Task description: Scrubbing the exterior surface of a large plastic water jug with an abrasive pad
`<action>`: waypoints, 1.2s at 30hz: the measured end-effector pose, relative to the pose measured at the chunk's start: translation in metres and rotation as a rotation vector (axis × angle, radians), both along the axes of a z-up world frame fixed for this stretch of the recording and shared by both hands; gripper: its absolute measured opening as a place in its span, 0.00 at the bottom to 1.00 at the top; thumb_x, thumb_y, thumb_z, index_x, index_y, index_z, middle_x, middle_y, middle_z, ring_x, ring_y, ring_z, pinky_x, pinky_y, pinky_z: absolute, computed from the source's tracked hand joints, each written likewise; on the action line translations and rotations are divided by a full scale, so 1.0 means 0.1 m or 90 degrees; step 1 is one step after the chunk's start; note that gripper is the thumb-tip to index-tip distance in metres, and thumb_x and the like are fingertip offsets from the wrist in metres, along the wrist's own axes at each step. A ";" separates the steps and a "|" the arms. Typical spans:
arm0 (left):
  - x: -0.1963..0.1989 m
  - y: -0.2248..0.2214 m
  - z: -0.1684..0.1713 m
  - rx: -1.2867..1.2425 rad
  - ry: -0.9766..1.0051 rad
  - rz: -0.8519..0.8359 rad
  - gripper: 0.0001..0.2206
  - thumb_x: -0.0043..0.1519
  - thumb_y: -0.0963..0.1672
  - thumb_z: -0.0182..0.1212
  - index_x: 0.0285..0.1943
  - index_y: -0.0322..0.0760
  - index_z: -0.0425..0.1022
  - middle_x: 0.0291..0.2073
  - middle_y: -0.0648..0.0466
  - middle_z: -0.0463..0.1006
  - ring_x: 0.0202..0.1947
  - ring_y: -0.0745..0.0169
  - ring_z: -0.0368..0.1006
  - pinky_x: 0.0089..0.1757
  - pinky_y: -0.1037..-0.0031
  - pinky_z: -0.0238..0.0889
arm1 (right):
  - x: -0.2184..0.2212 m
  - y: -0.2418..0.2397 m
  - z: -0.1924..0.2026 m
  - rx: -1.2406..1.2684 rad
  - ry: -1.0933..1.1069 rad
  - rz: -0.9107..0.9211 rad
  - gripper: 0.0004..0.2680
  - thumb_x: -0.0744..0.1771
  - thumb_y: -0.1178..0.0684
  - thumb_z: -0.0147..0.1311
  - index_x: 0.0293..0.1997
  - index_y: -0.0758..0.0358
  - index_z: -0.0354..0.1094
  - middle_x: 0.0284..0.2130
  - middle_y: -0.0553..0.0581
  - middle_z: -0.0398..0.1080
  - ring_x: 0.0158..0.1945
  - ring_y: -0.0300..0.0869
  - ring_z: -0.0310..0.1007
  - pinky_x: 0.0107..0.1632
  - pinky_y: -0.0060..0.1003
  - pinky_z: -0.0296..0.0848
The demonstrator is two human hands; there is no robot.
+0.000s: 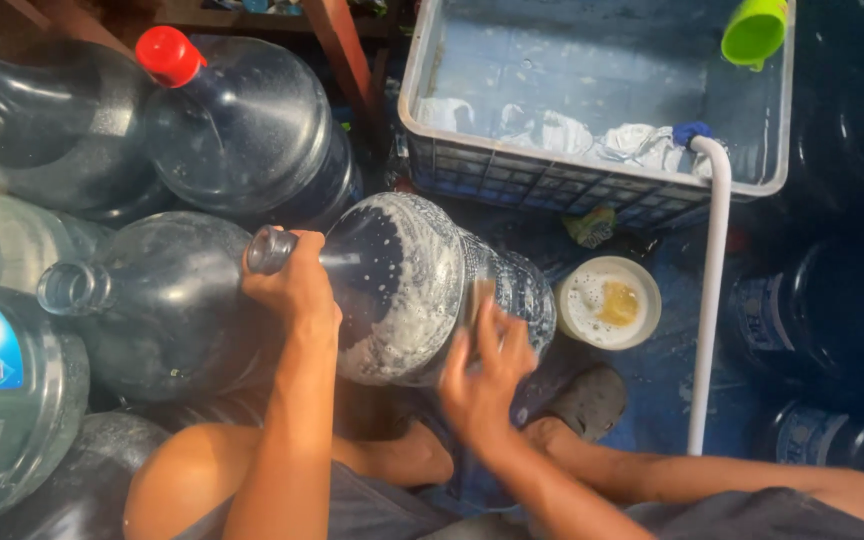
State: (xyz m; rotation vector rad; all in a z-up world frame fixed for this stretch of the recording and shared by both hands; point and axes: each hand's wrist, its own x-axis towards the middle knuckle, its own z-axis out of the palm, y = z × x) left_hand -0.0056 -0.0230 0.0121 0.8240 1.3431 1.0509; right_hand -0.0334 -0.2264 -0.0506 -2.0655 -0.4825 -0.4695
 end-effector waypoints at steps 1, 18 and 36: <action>-0.02 0.03 -0.12 0.065 0.036 -0.029 0.18 0.42 0.35 0.65 0.41 0.39 0.75 0.29 0.58 0.75 0.31 0.71 0.73 0.39 0.78 0.68 | 0.21 0.01 -0.04 -0.015 0.062 -0.020 0.17 0.65 0.59 0.55 0.62 0.66 0.67 0.44 0.66 0.68 0.44 0.59 0.70 0.46 0.52 0.63; -0.13 0.13 -0.24 0.122 0.053 -0.072 0.20 0.41 0.34 0.70 0.42 0.40 0.73 0.27 0.58 0.75 0.34 0.71 0.69 0.46 0.77 0.61 | 1.39 -1.61 -1.63 -0.526 0.357 -0.210 0.16 0.56 0.50 0.70 0.46 0.46 0.80 0.40 0.56 0.75 0.52 0.66 0.64 0.55 0.63 0.59; -0.16 0.29 -0.34 0.060 0.088 -0.059 0.30 0.43 0.38 0.75 0.56 0.35 0.69 0.43 0.52 0.70 0.49 0.63 0.69 0.56 0.62 0.62 | 0.42 -0.46 -0.59 -0.193 0.159 -0.087 0.16 0.66 0.51 0.54 0.62 0.53 0.71 0.50 0.57 0.71 0.45 0.58 0.67 0.44 0.54 0.62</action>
